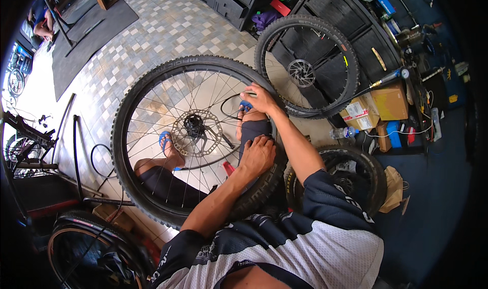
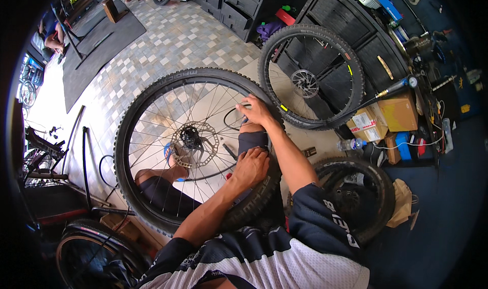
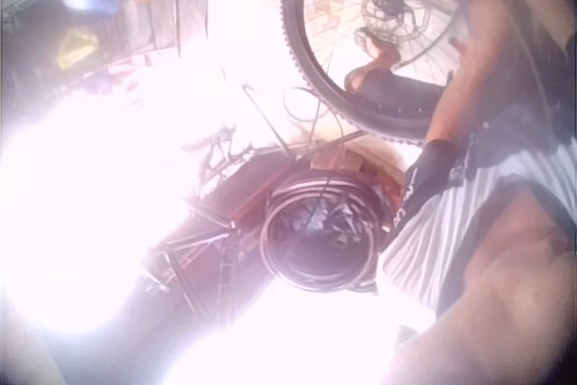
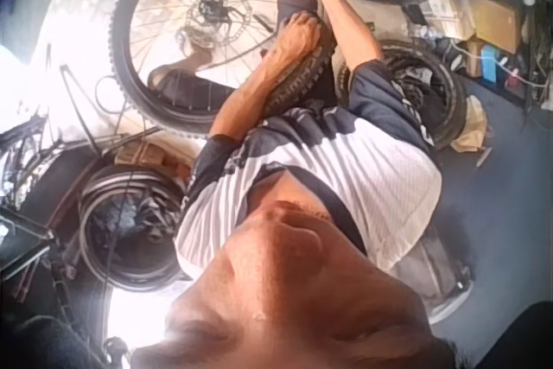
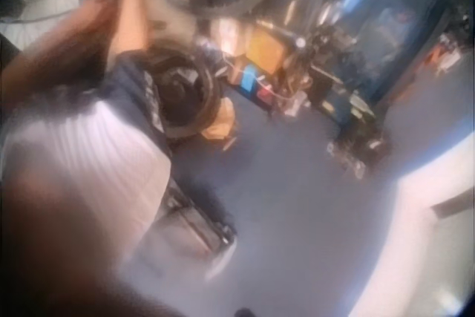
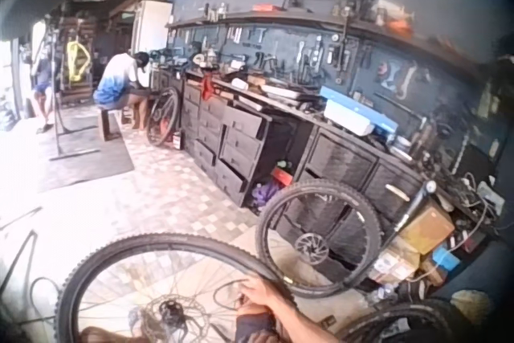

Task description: The person inflates a bicycle inner tube with a hand pump, then seats the tube and tire onto a bicycle rim. They use tire levers to work the tire bead over the rim edge and continue seating the tire by hand around the circumference.

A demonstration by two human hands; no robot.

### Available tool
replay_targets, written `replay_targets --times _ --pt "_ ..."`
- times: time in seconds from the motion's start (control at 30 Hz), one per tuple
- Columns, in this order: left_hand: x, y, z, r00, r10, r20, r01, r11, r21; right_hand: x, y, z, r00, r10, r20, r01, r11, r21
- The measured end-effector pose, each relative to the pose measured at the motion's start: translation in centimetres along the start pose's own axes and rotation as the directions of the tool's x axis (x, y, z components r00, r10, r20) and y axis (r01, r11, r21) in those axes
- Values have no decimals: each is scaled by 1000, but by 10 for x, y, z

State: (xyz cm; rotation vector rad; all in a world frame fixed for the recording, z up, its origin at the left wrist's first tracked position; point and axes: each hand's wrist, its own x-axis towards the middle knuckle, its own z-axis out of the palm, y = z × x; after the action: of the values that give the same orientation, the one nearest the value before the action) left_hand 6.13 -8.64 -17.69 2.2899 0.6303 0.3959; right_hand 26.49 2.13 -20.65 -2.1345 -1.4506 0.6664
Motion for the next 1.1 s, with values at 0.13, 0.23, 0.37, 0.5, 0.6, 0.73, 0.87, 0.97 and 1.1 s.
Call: replay_targets --times 0.13,0.23,0.37,0.5,0.6,0.73,0.87,0.97,1.1 --pt "-1 3 -9 999 -15 49 14 1000 27 -56 -27 -42 998 -62 -6 57 856 515" --pt "6 4 -16 996 -32 88 33 999 -11 -116 -28 -50 894 -139 -425 47 974 -220" --pt "18 0 -50 997 -51 54 58 989 -139 -166 -3 -40 800 551 -237 -568 823 -1" --pt "30 -5 -118 988 -142 -61 126 969 -214 -178 23 -39 842 533 78 -491 699 520" --pt "34 -1 -173 949 -248 -194 195 947 -256 -178 30 -40 834 533 142 -496 613 615" --pt "16 -8 -236 925 -196 -326 138 972 -193 -178 34 -36 860 499 102 -426 595 682" --pt "-47 -33 -279 921 -262 -288 223 961 -163 -177 40 -32 844 523 119 -445 560 699" --pt "-113 -63 -298 823 -499 -272 512 858 -24 -177 44 -33 861 502 84 -417 599 684" --pt "-209 -103 -294 635 -617 -465 761 602 241 -179 43 -37 871 485 75 -395 604 692"
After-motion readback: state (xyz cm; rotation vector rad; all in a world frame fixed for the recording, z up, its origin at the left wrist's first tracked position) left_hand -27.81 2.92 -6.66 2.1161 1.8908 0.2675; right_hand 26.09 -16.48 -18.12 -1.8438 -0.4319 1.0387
